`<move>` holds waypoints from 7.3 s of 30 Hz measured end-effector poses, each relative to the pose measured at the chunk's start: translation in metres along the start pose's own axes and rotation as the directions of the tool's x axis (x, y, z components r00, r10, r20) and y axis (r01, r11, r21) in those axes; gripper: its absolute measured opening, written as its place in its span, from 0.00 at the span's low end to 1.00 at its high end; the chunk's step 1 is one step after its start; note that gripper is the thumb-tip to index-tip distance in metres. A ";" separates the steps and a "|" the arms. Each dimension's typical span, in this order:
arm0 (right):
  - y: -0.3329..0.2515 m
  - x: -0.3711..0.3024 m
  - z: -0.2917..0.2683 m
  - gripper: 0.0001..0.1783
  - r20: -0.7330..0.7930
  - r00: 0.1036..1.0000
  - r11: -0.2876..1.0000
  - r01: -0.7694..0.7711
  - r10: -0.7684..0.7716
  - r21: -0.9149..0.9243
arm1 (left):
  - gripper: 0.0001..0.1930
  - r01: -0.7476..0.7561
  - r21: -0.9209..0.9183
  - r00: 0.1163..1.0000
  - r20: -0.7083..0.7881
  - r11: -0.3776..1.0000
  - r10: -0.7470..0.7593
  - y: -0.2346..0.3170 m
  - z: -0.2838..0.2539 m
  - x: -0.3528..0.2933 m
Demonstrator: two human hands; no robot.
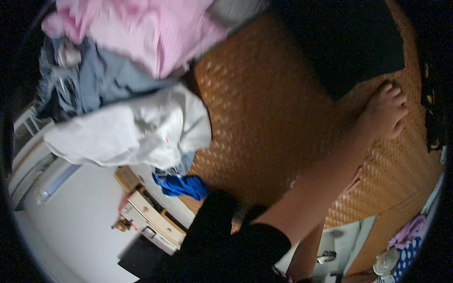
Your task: The person folds several garments on a woven mat, including a pair of black pants, a black shirt with yellow patterns, a blue t-shirt with a graphic, and a white t-shirt. Each item is smoothed, folded into a compact rectangle, and placed in a neat stack.
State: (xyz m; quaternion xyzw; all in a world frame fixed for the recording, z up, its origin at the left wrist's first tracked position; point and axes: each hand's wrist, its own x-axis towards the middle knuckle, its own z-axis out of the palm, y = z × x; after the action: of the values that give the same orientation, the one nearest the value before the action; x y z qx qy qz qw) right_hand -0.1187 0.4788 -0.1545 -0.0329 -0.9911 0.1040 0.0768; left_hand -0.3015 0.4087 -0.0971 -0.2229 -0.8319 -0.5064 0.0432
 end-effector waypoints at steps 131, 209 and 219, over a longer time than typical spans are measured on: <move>-0.369 0.095 -0.758 0.13 0.146 0.649 0.354 0.202 -0.747 0.913 | 0.25 0.293 -0.227 0.786 0.610 0.929 -0.099 0.537 -0.626 -0.067; 0.024 0.085 -0.140 0.26 0.205 0.836 0.721 -0.544 0.508 0.430 | 0.35 0.331 0.663 0.730 0.271 0.671 -0.628 0.051 -0.284 -0.241; -0.160 0.019 -0.249 0.27 0.202 0.955 0.799 0.056 -0.218 0.599 | 0.22 0.553 0.587 0.833 -0.368 0.591 -0.413 0.002 -0.358 -0.264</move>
State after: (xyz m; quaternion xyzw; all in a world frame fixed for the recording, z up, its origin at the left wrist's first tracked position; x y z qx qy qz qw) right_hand -0.1053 0.3739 0.1225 0.0789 -0.9113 0.4020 -0.0405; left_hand -0.1192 0.0150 -0.0009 0.0936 -0.9768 -0.1824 0.0615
